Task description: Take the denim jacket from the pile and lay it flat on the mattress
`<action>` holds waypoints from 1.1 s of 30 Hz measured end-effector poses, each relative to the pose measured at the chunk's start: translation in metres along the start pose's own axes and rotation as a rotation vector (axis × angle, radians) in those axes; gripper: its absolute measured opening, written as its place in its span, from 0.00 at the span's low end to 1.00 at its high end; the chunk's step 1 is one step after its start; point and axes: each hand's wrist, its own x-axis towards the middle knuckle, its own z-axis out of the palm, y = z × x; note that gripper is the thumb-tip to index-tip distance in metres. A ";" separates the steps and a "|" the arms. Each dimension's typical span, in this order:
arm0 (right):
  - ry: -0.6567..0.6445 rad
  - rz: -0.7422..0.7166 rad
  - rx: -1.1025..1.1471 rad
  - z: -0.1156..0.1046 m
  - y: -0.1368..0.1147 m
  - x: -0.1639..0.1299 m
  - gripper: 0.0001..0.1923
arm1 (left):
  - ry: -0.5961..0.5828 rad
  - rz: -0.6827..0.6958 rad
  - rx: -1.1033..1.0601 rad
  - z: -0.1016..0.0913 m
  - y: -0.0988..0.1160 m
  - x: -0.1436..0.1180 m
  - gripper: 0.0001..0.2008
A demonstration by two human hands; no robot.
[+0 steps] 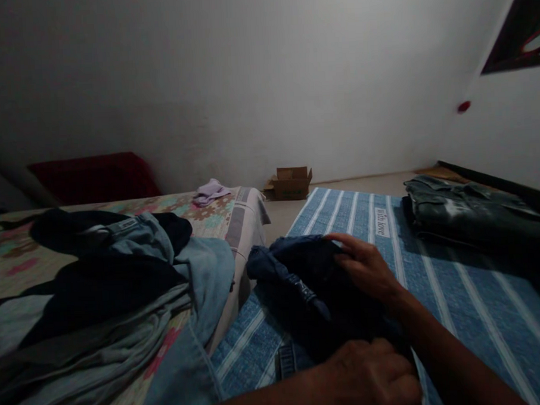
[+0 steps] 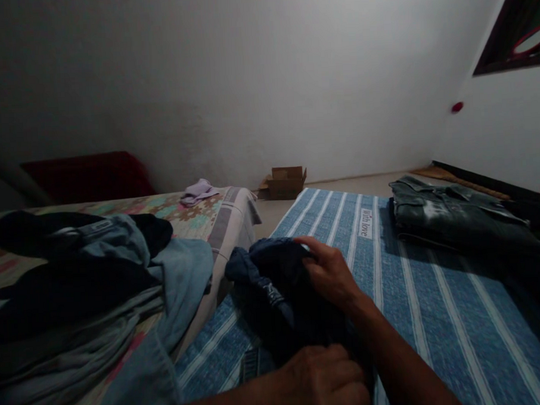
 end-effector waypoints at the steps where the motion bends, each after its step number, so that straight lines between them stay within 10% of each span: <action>1: 0.110 0.030 0.103 -0.010 -0.001 -0.005 0.20 | 0.006 0.015 -0.006 0.000 0.001 -0.001 0.12; 7: 0.772 0.224 0.357 -0.068 -0.012 -0.058 0.19 | 0.117 0.102 -0.093 0.005 0.008 -0.002 0.09; 11: 0.989 0.396 0.209 -0.093 0.000 -0.110 0.20 | 0.169 0.101 -0.188 0.011 0.010 -0.004 0.09; 18: 1.011 0.451 0.120 -0.117 0.028 -0.189 0.16 | 0.302 -0.004 -0.437 -0.007 0.016 -0.002 0.05; 24: 0.946 0.420 0.390 -0.124 0.028 -0.213 0.16 | 0.510 -0.598 -0.261 -0.029 -0.009 0.006 0.09; 33: 0.647 0.434 0.277 -0.114 0.033 -0.222 0.13 | 0.441 -1.168 -0.232 -0.021 -0.052 0.021 0.18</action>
